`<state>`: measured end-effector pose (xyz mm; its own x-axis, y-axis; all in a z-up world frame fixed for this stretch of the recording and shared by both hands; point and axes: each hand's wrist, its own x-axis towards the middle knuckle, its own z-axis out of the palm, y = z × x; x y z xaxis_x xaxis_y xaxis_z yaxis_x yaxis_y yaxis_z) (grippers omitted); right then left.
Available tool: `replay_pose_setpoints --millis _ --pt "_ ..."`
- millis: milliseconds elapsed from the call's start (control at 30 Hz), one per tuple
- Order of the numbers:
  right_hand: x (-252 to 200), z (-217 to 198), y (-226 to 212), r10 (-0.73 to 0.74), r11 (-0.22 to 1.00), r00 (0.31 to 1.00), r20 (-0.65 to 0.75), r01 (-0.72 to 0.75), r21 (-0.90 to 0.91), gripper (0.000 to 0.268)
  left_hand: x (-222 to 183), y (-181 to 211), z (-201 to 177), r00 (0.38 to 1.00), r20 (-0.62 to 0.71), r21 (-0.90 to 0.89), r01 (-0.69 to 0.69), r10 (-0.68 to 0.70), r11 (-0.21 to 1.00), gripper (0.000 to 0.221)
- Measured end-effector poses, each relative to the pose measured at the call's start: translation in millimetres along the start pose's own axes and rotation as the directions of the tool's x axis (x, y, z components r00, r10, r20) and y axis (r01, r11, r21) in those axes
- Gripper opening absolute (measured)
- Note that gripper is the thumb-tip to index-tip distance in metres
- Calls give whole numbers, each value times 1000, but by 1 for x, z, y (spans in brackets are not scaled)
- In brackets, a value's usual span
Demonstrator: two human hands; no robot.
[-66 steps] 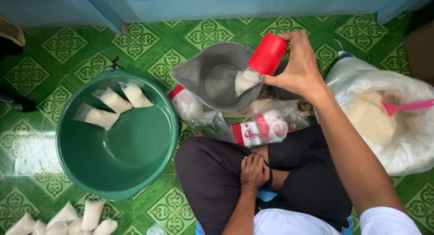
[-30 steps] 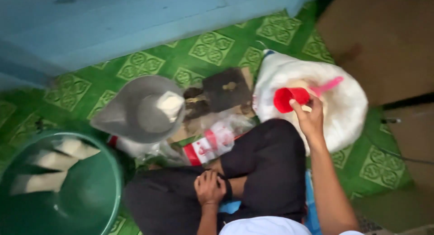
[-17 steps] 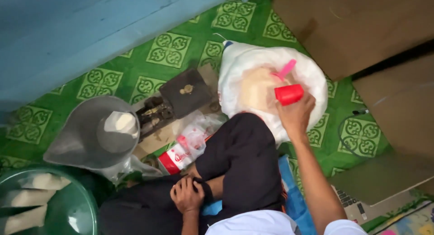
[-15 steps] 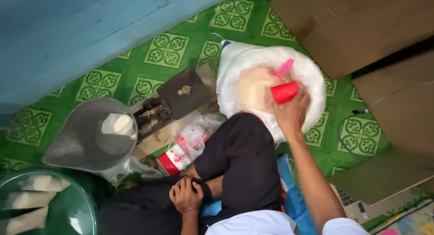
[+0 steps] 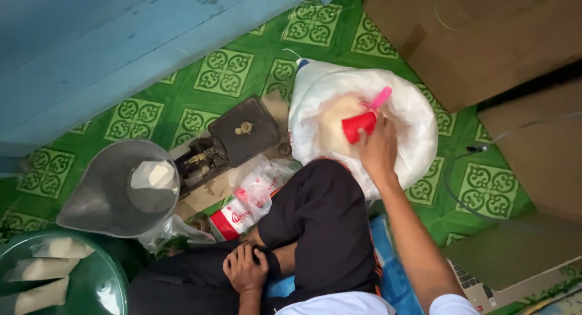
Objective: Manually scooping powder from a large sack into small plastic bags using a measuring cup and a funnel.
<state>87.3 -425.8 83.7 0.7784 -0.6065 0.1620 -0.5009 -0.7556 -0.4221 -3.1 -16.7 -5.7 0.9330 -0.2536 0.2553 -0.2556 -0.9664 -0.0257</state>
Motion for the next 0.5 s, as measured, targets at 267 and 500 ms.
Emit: replay_pose_setpoints --millis 267,500 --pt "-11 -28 -5 42 981 990 -133 -16 192 26 11 4 -10 999 40 2 22 -22 1000 22" --pt "-26 -14 -11 15 926 1000 -24 -5 377 77 20 8 -19 999 14 -3 52 -52 999 18"
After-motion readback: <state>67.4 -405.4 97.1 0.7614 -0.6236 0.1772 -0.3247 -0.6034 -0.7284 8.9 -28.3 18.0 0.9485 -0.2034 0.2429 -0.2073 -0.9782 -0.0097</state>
